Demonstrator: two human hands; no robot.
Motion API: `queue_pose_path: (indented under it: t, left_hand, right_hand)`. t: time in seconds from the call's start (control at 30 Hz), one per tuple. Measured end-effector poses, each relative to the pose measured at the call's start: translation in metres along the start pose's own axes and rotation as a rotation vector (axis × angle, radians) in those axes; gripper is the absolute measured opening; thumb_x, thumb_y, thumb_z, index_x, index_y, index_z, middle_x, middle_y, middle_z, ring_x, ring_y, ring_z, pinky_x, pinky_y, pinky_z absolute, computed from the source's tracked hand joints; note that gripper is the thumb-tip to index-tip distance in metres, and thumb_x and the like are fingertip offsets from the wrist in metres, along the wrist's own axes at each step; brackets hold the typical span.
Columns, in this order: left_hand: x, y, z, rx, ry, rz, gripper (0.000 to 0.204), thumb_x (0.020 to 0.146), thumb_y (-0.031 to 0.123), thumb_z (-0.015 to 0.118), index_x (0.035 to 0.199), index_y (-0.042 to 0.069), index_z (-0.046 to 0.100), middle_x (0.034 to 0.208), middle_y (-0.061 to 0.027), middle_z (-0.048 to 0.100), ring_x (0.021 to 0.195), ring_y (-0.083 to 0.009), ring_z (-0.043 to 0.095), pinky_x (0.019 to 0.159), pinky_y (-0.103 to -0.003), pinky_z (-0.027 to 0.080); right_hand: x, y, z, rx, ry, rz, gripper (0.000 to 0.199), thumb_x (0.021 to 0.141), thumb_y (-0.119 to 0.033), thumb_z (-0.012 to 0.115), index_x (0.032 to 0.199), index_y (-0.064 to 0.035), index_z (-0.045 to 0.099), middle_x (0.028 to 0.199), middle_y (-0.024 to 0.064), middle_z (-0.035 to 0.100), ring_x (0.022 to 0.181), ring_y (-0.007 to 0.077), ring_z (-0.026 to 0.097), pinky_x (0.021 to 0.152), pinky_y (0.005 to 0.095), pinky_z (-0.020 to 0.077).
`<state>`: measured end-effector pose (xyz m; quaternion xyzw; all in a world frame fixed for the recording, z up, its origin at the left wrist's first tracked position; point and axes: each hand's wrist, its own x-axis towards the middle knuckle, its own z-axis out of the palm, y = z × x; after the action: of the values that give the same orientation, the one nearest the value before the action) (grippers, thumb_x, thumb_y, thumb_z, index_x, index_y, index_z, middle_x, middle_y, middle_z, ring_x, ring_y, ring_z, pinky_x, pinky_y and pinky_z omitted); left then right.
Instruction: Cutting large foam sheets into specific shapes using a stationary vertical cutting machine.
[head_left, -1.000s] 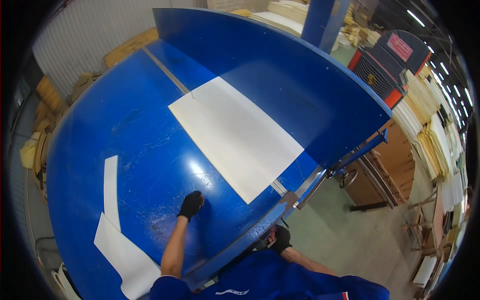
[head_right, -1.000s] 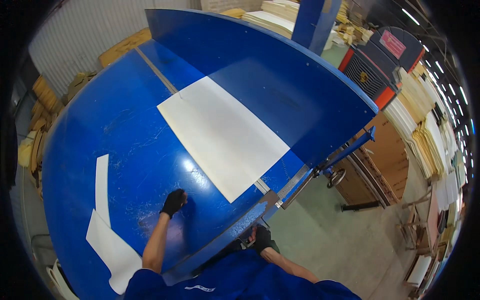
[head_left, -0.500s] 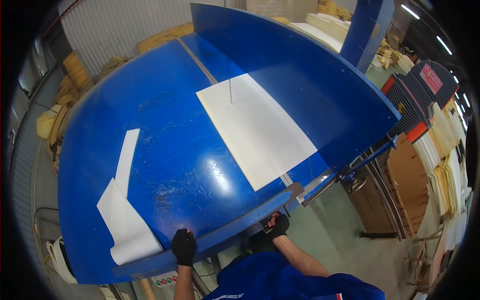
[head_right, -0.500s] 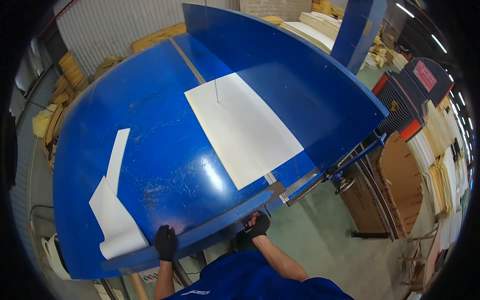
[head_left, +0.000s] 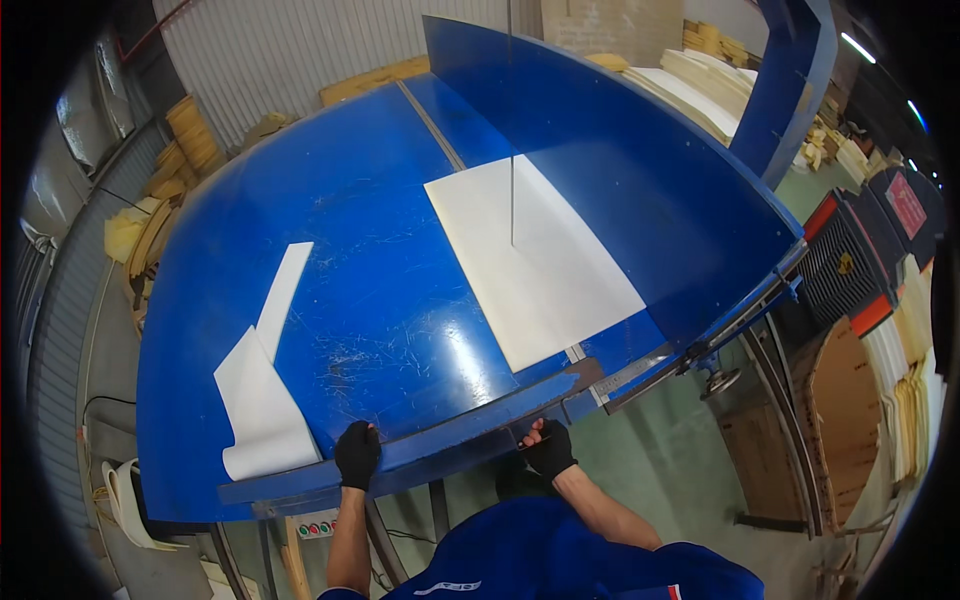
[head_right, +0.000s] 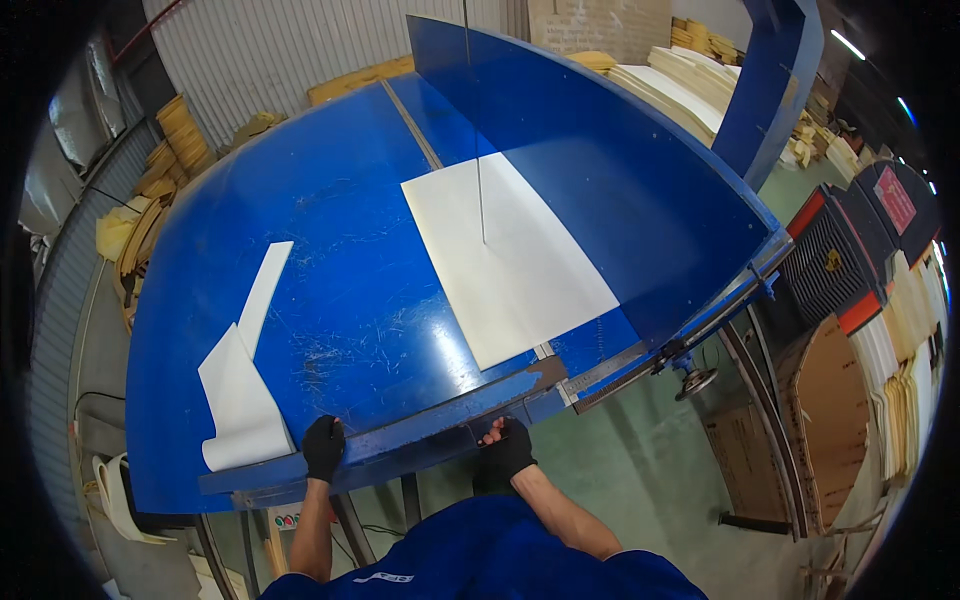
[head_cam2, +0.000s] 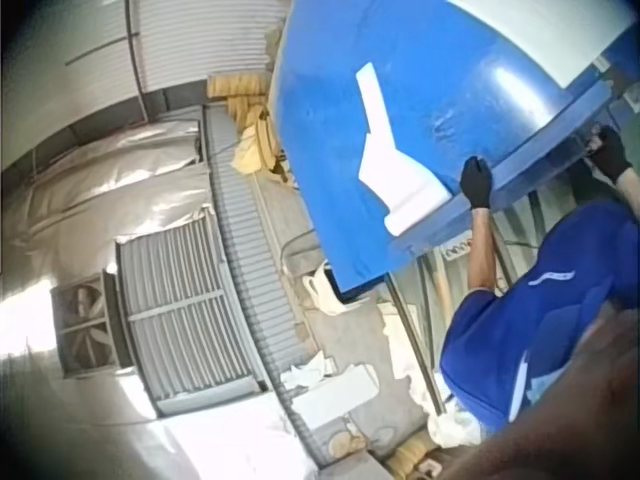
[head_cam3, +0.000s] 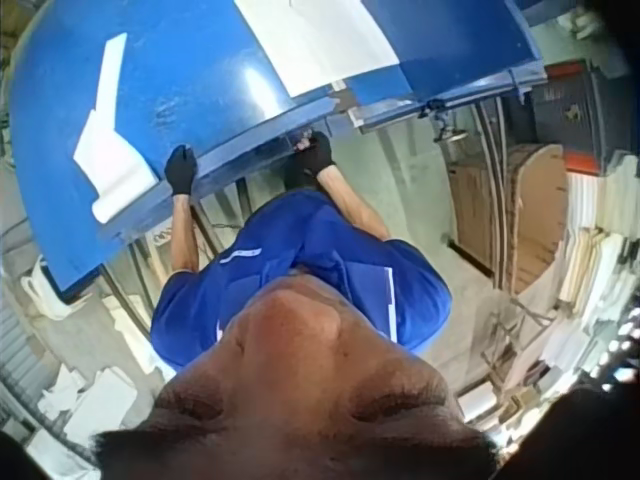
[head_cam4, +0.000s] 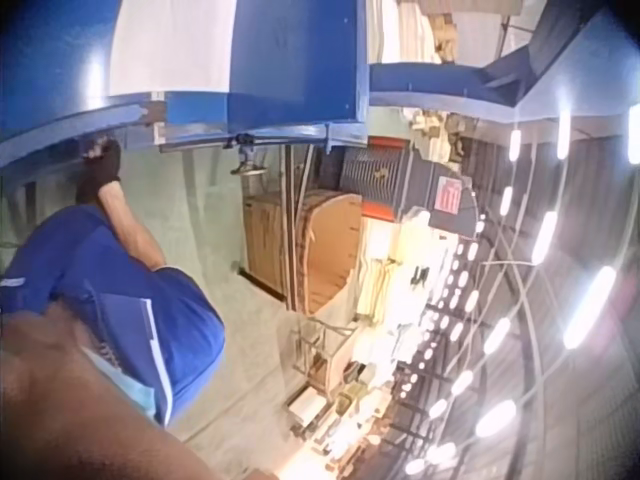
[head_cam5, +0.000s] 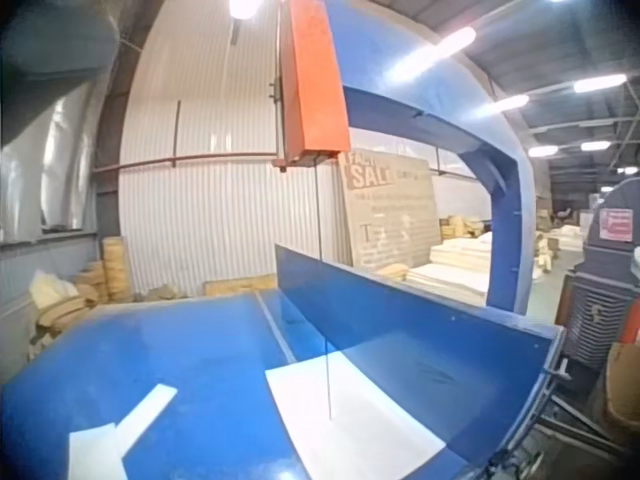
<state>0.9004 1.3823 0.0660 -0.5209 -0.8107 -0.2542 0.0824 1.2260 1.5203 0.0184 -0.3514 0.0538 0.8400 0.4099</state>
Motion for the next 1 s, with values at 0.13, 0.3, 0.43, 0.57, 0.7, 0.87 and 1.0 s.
queue_pose_path:
  t: [0.13, 0.3, 0.43, 0.57, 0.7, 0.87, 1.0]
  left_hand:
    - [0.007, -0.011, 0.006, -0.066, -0.146, -0.055, 0.025, 0.082, 0.030, 0.052, 0.071, 0.008, 0.056, 0.066, -0.0139, 0.058, 0.065, -0.0344, 0.056, 0.055, -0.043, 0.042]
    - [0.032, -0.052, 0.037, -0.304, -0.387, -0.121, 0.025, 0.082, 0.024, 0.050, 0.066, 0.005, 0.056, 0.066, -0.0147, 0.057, 0.066, -0.0327, 0.057, 0.058, -0.042, 0.042]
    - [0.079, -0.036, 0.071, -0.371, -0.380, -0.057, 0.025, 0.081, 0.025, 0.051, 0.067, 0.005, 0.057, 0.068, -0.0148, 0.058, 0.067, -0.0322, 0.057, 0.058, -0.041, 0.042]
    - [0.137, 0.027, 0.107, -0.575, -0.557, -0.204, 0.027, 0.077, 0.028, 0.056, 0.063, 0.005, 0.055, 0.054, -0.0080, 0.056, 0.049, -0.0196, 0.055, 0.046, -0.033, 0.042]
    - [0.185, 0.023, 0.179, -0.570, -0.569, -0.218, 0.025, 0.074, 0.027, 0.058, 0.062, 0.005, 0.055, 0.052, -0.0083, 0.055, 0.045, -0.0197, 0.054, 0.041, -0.033, 0.041]
    - [0.243, 0.012, 0.279, -0.380, -0.538, -0.223, 0.024, 0.075, 0.026, 0.060, 0.062, 0.006, 0.056, 0.058, -0.0104, 0.058, 0.045, -0.0195, 0.057, 0.041, -0.035, 0.043]
    - [0.269, 0.087, 0.320, -0.283, -0.581, -0.260, 0.040, 0.069, 0.037, 0.057, 0.079, -0.002, 0.062, 0.092, -0.0248, 0.060, 0.090, -0.0377, 0.057, 0.077, -0.043, 0.047]
  right_hand:
    - [-0.002, 0.005, -0.014, 0.003, -0.061, 0.018, 0.011, 0.078, -0.015, 0.048, 0.069, -0.0098, 0.048, 0.056, 0.0033, 0.043, 0.056, 0.0199, 0.043, 0.066, 0.0358, 0.0388]
    - [0.004, 0.013, -0.023, 0.093, -0.153, 0.028, 0.009, 0.078, -0.010, 0.050, 0.070, -0.0066, 0.047, 0.061, 0.0073, 0.045, 0.061, 0.0220, 0.045, 0.070, 0.0361, 0.0391]
    - [0.008, 0.015, -0.026, 0.044, -0.137, -0.038, 0.010, 0.079, -0.008, 0.049, 0.070, -0.0059, 0.047, 0.061, 0.0065, 0.044, 0.062, 0.0217, 0.045, 0.071, 0.0363, 0.0389]
    - [0.014, 0.009, -0.034, 0.013, -0.172, -0.108, 0.011, 0.081, -0.009, 0.047, 0.070, -0.0065, 0.045, 0.062, 0.0063, 0.045, 0.063, 0.0215, 0.045, 0.072, 0.0363, 0.0388]
    - [0.009, 0.016, -0.030, -0.036, -0.175, -0.124, 0.011, 0.082, -0.009, 0.045, 0.072, -0.0069, 0.045, 0.062, 0.0061, 0.045, 0.063, 0.0214, 0.045, 0.073, 0.0368, 0.0389]
    - [0.000, 0.020, -0.017, 0.030, -0.133, -0.057, 0.011, 0.082, -0.010, 0.047, 0.072, -0.0068, 0.045, 0.062, 0.0065, 0.045, 0.063, 0.0221, 0.046, 0.072, 0.0366, 0.0395]
    - [0.008, 0.014, -0.032, 0.065, 0.014, -0.154, 0.012, 0.082, -0.011, 0.048, 0.071, -0.0076, 0.045, 0.059, 0.0056, 0.044, 0.059, 0.0202, 0.044, 0.067, 0.0349, 0.0386]
